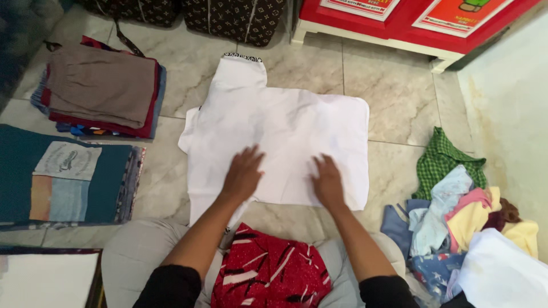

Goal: The person folds several pieces of clothing on the floor, including white pants, a white shirt with black patterns, and a blue long-sleeved shirt. Each item is smoothed, folded into a compact rectangle, and stacked with the others.

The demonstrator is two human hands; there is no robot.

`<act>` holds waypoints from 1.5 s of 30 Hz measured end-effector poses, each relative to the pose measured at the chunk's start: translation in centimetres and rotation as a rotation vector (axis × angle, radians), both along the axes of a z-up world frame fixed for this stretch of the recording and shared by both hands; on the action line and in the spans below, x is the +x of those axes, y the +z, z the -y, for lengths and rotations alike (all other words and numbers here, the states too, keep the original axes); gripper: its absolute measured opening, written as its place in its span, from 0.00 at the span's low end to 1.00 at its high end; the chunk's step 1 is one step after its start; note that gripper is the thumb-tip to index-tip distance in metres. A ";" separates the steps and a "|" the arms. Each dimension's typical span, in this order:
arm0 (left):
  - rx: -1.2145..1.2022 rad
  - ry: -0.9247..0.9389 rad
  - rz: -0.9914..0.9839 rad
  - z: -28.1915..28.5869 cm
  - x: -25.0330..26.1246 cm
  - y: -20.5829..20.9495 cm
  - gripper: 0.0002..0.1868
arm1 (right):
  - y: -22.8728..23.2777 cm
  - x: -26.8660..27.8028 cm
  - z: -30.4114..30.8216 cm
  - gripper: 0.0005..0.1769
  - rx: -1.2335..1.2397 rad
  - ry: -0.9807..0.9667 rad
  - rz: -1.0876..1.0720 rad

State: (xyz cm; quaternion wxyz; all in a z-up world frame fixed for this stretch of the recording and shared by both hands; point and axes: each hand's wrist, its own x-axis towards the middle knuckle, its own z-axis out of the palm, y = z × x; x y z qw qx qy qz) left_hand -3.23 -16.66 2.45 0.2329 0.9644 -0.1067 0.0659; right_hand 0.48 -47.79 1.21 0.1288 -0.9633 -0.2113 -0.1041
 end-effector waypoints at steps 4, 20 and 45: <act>0.149 -0.136 -0.134 0.7 -0.3 -1.4 0.39 | -1.5 -0.5 -4.3 0.37 -0.061 0.212 -0.106; 0.154 0.734 0.012 -6.9 1.4 -3.3 0.37 | -6.6 4.1 6.5 0.39 -0.093 -0.935 -0.208; 0.138 0.028 0.086 -5.4 18.7 -3.3 0.30 | -5.9 20.4 -1.9 0.37 0.026 0.046 0.096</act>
